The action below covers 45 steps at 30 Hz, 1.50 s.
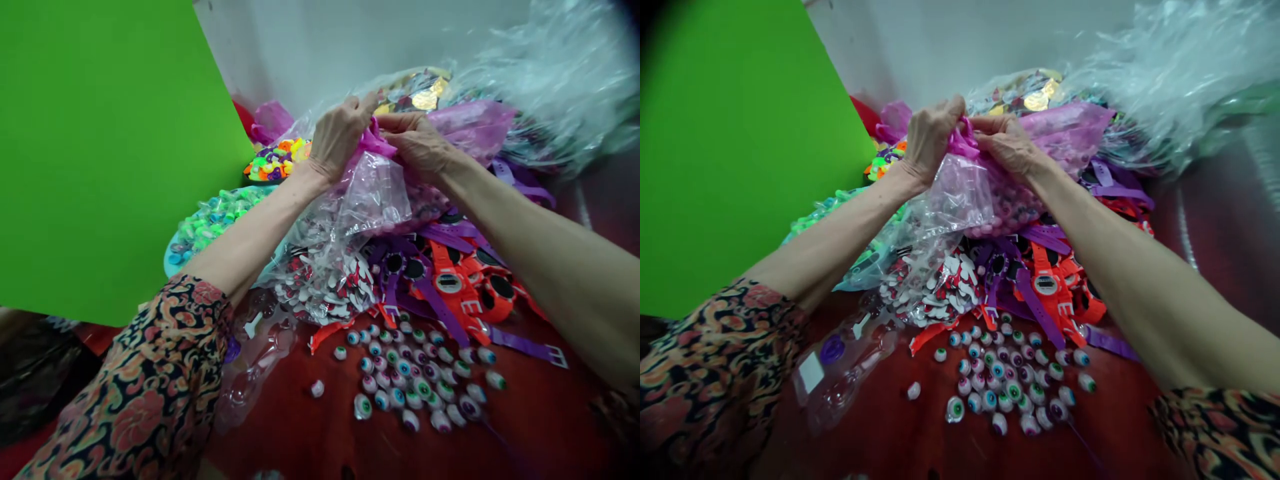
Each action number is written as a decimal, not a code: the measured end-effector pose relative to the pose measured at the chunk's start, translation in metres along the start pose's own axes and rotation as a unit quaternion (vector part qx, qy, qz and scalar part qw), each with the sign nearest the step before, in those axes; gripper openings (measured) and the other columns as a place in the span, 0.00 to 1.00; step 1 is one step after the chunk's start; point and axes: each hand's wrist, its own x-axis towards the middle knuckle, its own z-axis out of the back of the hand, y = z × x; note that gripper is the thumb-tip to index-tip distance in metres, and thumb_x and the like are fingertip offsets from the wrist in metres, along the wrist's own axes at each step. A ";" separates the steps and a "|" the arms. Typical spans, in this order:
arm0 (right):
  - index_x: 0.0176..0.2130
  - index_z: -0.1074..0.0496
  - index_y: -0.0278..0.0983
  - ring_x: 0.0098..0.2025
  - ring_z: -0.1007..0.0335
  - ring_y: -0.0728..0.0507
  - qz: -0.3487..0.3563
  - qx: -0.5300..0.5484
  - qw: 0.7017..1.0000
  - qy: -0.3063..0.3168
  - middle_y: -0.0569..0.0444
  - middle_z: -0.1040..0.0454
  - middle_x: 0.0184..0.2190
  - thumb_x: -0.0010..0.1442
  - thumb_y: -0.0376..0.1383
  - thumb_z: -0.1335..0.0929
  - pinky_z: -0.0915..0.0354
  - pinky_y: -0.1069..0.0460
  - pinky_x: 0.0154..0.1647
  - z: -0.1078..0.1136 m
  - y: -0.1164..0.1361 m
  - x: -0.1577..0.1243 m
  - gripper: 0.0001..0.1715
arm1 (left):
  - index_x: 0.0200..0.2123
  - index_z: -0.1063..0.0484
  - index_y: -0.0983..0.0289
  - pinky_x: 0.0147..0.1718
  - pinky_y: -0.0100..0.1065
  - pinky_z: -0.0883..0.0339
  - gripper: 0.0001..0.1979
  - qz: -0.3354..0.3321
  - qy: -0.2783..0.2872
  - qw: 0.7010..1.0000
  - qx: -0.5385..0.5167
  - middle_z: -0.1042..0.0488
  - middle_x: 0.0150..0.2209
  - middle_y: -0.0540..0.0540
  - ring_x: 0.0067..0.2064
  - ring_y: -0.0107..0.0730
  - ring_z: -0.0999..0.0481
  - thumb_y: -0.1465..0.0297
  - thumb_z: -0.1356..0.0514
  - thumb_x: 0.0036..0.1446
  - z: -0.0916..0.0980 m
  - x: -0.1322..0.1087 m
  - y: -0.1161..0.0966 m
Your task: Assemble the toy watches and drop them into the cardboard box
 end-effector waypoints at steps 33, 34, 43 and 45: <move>0.66 0.58 0.34 0.63 0.62 0.21 -0.196 -0.614 0.707 -0.292 0.34 0.54 0.64 0.60 0.57 0.45 0.50 0.21 0.48 -0.030 -0.042 -0.204 0.47 | 0.66 0.55 0.62 0.48 0.76 0.54 0.47 -0.113 0.193 0.921 0.318 0.59 0.67 0.73 0.66 0.69 0.62 0.51 0.38 0.49 -0.018 -0.225 -0.017; 0.66 0.57 0.34 0.63 0.61 0.22 -0.184 -0.626 0.703 -0.282 0.34 0.53 0.64 0.60 0.56 0.44 0.48 0.22 0.49 -0.027 -0.046 -0.204 0.45 | 0.65 0.52 0.62 0.49 0.76 0.55 0.44 -0.123 0.179 0.922 0.322 0.57 0.67 0.74 0.66 0.68 0.61 0.52 0.39 0.51 -0.027 -0.222 -0.013; 0.66 0.52 0.34 0.60 0.53 0.22 -0.165 -0.664 0.670 -0.287 0.35 0.49 0.63 0.57 0.52 0.39 0.47 0.23 0.47 -0.004 -0.069 -0.176 0.45 | 0.64 0.46 0.57 0.53 0.70 0.58 0.38 -0.145 0.049 0.937 0.314 0.54 0.67 0.71 0.66 0.65 0.57 0.50 0.44 0.52 -0.067 -0.195 0.020; 0.66 0.52 0.35 0.59 0.52 0.21 -0.159 -0.669 0.663 -0.295 0.35 0.48 0.62 0.56 0.53 0.38 0.47 0.23 0.47 0.001 -0.077 -0.166 0.46 | 0.64 0.46 0.56 0.52 0.70 0.58 0.38 -0.142 0.041 0.938 0.312 0.55 0.67 0.70 0.66 0.65 0.58 0.50 0.44 0.52 -0.074 -0.181 0.028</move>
